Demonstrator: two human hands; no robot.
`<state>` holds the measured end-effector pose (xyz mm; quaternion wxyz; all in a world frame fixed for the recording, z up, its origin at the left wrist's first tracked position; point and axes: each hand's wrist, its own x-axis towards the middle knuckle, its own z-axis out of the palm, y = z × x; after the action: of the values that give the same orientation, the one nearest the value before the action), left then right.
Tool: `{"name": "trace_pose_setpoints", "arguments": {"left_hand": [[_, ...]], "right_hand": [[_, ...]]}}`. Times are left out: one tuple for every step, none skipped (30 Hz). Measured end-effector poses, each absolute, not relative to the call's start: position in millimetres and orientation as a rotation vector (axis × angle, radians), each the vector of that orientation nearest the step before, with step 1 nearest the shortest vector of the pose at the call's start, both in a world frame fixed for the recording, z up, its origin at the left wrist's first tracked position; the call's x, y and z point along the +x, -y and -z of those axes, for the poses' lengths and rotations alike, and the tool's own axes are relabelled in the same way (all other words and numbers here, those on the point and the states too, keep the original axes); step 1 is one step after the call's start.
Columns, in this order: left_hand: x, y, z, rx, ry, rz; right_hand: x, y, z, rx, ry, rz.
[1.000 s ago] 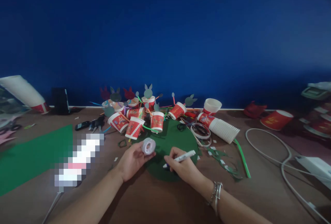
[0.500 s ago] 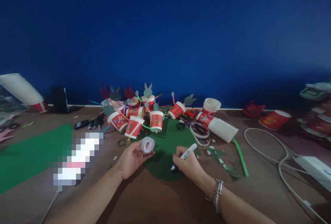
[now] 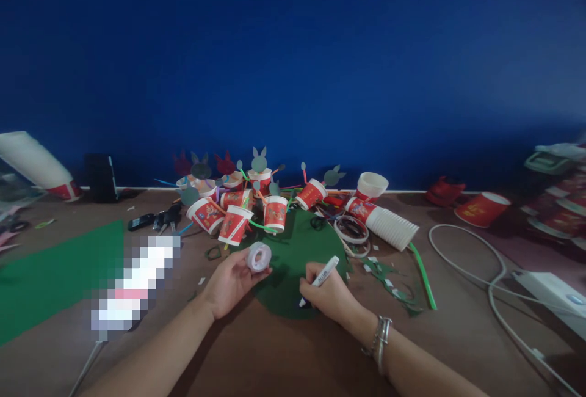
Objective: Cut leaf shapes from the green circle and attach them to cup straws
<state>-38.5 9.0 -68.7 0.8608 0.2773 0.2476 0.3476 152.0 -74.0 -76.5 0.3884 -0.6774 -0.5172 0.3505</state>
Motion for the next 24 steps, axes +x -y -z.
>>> {"name": "trace_pose_setpoints", "arguments": {"left_hand": [[-38.6, -9.1, 68.9, 0.583, -0.517, -0.729], [-38.6, -9.1, 69.0, 0.582, -0.517, -0.731], [-38.5, -9.1, 69.1, 0.581, -0.518, -0.733], [-38.3, -9.2, 69.0, 0.58, -0.52, -0.734], [-38.1, -9.2, 68.8, 0.578, -0.524, -0.733], [-37.9, -9.1, 68.6, 0.575, -0.529, -0.735], [-37.8, -9.1, 68.3, 0.573, -0.534, -0.737], [-37.6, -8.9, 67.9, 0.571, -0.539, -0.74], [-37.4, -8.8, 67.5, 0.569, -0.544, -0.743], [-37.3, -8.5, 67.0, 0.567, -0.547, -0.746], [-37.2, -8.3, 66.6, 0.565, -0.549, -0.748], [-37.1, -8.1, 66.1, 0.563, -0.553, -0.748], [-37.0, -7.9, 65.7, 0.562, -0.559, -0.749], [-37.0, -7.9, 65.4, 0.56, -0.566, -0.753], [-37.0, -7.9, 65.3, 0.561, -0.572, -0.752], [-37.0, -8.0, 65.3, 0.563, -0.573, -0.751], [-37.1, -8.2, 65.5, 0.568, -0.571, -0.747], [-37.2, -8.4, 65.9, 0.573, -0.565, -0.743], [-37.3, -8.7, 66.5, 0.577, -0.558, -0.738], [-37.5, -8.9, 67.1, 0.578, -0.551, -0.735], [-37.6, -9.2, 67.9, 0.577, -0.544, -0.735], [-37.7, -9.4, 68.6, 0.576, -0.539, -0.737], [-37.8, -9.5, 69.1, 0.576, -0.534, -0.739], [-37.9, -9.5, 69.4, 0.577, -0.529, -0.742]], "right_hand": [[152.0, 74.0, 76.4, -1.725, 1.301, -0.903], [151.9, 74.0, 76.5, -1.726, 1.293, -0.902], [151.9, 73.9, 76.7, -1.727, 1.294, -0.893], [151.9, 73.8, 77.1, -1.727, 1.302, -0.882], [151.8, 73.8, 77.5, -1.726, 1.313, -0.874], [151.8, 73.7, 78.0, -1.723, 1.319, -0.872], [151.7, 73.7, 78.3, -1.722, 1.318, -0.877], [151.6, 73.6, 78.5, -1.721, 1.31, -0.885], [151.6, 73.6, 78.4, -1.721, 1.302, -0.894], [151.7, 73.5, 78.2, -1.721, 1.293, -0.903], [151.9, 73.4, 77.8, -1.719, 1.279, -0.915], [152.2, 73.3, 77.2, -1.713, 1.262, -0.932], [152.5, 73.1, 76.6, -1.702, 1.237, -0.949], [152.9, 72.8, 76.0, -1.69, 1.209, -0.966], [153.1, 72.4, 75.4, -1.68, 1.184, -0.976], [153.2, 72.2, 74.7, -1.674, 1.168, -0.979], [153.1, 72.0, 74.1, -1.674, 1.165, -0.979], [152.8, 72.0, 73.5, -1.68, 1.168, -0.977], [152.3, 72.2, 73.0, -1.688, 1.176, -0.977], [151.8, 72.6, 72.6, -1.696, 1.188, -0.98], [151.2, 73.2, 72.5, -1.699, 1.2, -0.983], [150.7, 73.9, 72.8, -1.701, 1.213, -0.986], [150.4, 74.5, 73.3, -1.701, 1.226, -0.986], [150.4, 75.0, 74.2, -1.7, 1.239, -0.979]]}}
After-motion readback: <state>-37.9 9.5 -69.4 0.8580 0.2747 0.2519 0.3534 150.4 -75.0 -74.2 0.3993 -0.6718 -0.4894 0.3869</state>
